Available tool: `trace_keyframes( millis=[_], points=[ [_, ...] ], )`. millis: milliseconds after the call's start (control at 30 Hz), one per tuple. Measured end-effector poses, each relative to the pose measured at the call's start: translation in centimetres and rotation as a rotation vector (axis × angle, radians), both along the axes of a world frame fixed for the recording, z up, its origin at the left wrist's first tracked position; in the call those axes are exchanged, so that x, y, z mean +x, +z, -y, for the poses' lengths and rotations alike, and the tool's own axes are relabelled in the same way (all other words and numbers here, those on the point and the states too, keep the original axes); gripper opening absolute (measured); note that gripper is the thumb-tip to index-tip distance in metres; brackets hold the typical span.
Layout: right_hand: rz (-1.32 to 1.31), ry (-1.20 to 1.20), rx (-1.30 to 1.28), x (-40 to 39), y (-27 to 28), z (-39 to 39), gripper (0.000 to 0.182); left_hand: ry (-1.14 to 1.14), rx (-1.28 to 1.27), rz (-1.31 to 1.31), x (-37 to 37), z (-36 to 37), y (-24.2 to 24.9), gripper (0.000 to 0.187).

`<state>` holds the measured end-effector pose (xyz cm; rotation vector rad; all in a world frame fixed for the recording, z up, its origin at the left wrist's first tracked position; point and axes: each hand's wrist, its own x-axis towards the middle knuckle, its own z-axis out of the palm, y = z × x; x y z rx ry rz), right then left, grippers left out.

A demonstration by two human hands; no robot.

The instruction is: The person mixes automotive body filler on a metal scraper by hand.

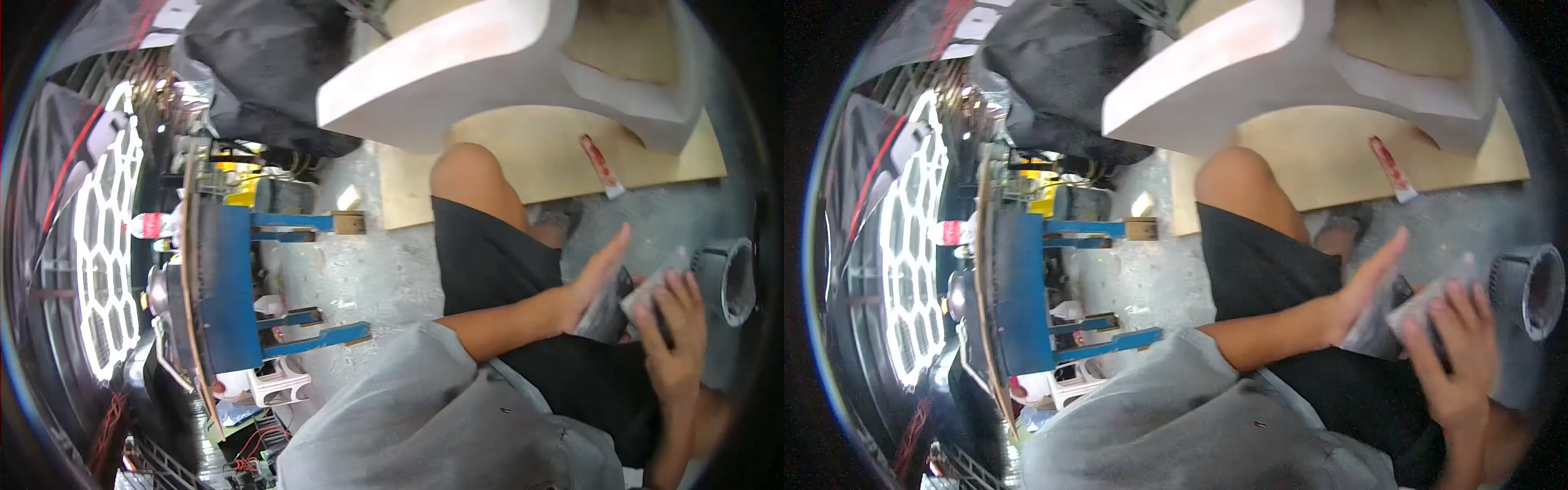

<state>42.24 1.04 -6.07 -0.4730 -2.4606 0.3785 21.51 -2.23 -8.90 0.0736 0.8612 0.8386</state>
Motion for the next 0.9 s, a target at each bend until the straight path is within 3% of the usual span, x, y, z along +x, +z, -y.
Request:
trace_keyframes(
  millis=[33, 100, 167, 233, 367, 467, 567, 600, 700, 833, 900],
  points=[
    [0.062, 0.027, -0.056, 0.4, -0.3, 1.0, 0.040, 0.031, 0.073, -0.260, 0.3, 0.4, -0.2, 0.101],
    [0.155, 0.145, -0.025, -0.6, -0.2, 1.6, 0.042, 0.057, -0.101, 0.188, -0.7, -0.4, -0.1, 0.111],
    [0.125, 0.181, 0.063, -1.4, -0.9, 2.3, 0.043, 0.061, 0.015, 0.430, -2.0, -0.6, 1.8, 0.119],
    [0.088, 0.173, 0.074, -1.7, -0.7, 2.7, 0.038, 0.099, 0.057, 0.352, -2.0, -1.3, 4.4, 0.121],
    [-0.011, 0.095, 0.111, -2.5, -1.8, 2.3, 0.038, 0.002, -0.038, 0.423, -2.2, -1.6, 4.4, 0.113],
    [-0.100, 0.144, 0.124, -2.8, -2.8, 2.1, 0.038, -0.033, -0.050, 0.651, -2.1, -1.4, 4.0, 0.102],
    [-0.174, 0.144, 0.127, -3.6, -3.2, 2.3, 0.039, -0.035, -0.054, 0.472, -1.6, -1.9, 4.4, 0.098],
    [-0.232, 0.119, 0.128, -3.8, -3.0, 2.2, 0.038, -0.097, -0.007, 0.280, -1.1, -2.1, 5.8, 0.075],
    [-0.296, 0.074, 0.115, -4.1, -2.0, 2.1, 0.038, -0.060, 0.020, 0.400, -0.2, -2.1, 5.4, 0.065],
    [-0.284, 0.094, 0.077, -3.0, -2.0, 1.6, 0.039, -0.065, 0.155, 0.221, 1.0, -2.2, 5.5, 0.058],
    [-0.339, 0.064, 0.055, -3.4, -1.6, 1.8, 0.039, -0.097, 0.372, 0.061, 1.2, -2.5, 5.5, 0.059]
  ],
)
